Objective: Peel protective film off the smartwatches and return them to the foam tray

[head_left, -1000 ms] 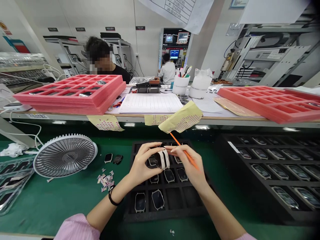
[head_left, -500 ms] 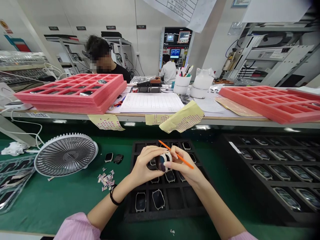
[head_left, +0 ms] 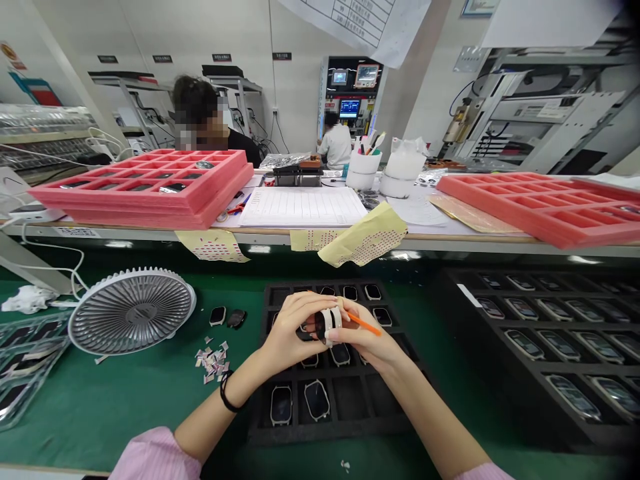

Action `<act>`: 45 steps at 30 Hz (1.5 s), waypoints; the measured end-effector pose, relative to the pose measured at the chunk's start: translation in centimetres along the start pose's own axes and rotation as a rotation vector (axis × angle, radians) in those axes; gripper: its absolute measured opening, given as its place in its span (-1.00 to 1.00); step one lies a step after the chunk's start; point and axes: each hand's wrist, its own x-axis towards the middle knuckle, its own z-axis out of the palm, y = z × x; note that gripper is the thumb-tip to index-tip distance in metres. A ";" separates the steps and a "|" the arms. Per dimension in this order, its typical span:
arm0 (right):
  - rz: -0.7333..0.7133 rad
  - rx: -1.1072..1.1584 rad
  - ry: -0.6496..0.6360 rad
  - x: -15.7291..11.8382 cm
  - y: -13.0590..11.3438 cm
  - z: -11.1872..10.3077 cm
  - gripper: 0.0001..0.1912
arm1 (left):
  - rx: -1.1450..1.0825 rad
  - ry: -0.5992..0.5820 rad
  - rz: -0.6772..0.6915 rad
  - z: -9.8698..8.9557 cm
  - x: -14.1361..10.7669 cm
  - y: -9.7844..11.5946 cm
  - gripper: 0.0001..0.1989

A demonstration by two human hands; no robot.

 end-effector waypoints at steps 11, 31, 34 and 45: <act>-0.006 -0.006 0.000 -0.2 0.0 0.3 -0.67 | 0.005 0.027 0.021 -0.2 0.1 0.2 -0.59; -0.018 0.029 -0.030 -0.5 -0.9 0.0 -0.61 | -0.072 0.055 0.029 -0.4 0.1 -0.1 -0.53; -0.041 -0.002 -0.004 -0.4 -0.9 0.2 -0.58 | -0.073 0.064 0.034 -0.3 0.1 -0.1 -0.53; -0.315 -0.264 0.209 -0.5 -1.2 -1.0 -0.68 | -0.085 0.082 -0.056 -0.8 0.0 -0.1 -0.53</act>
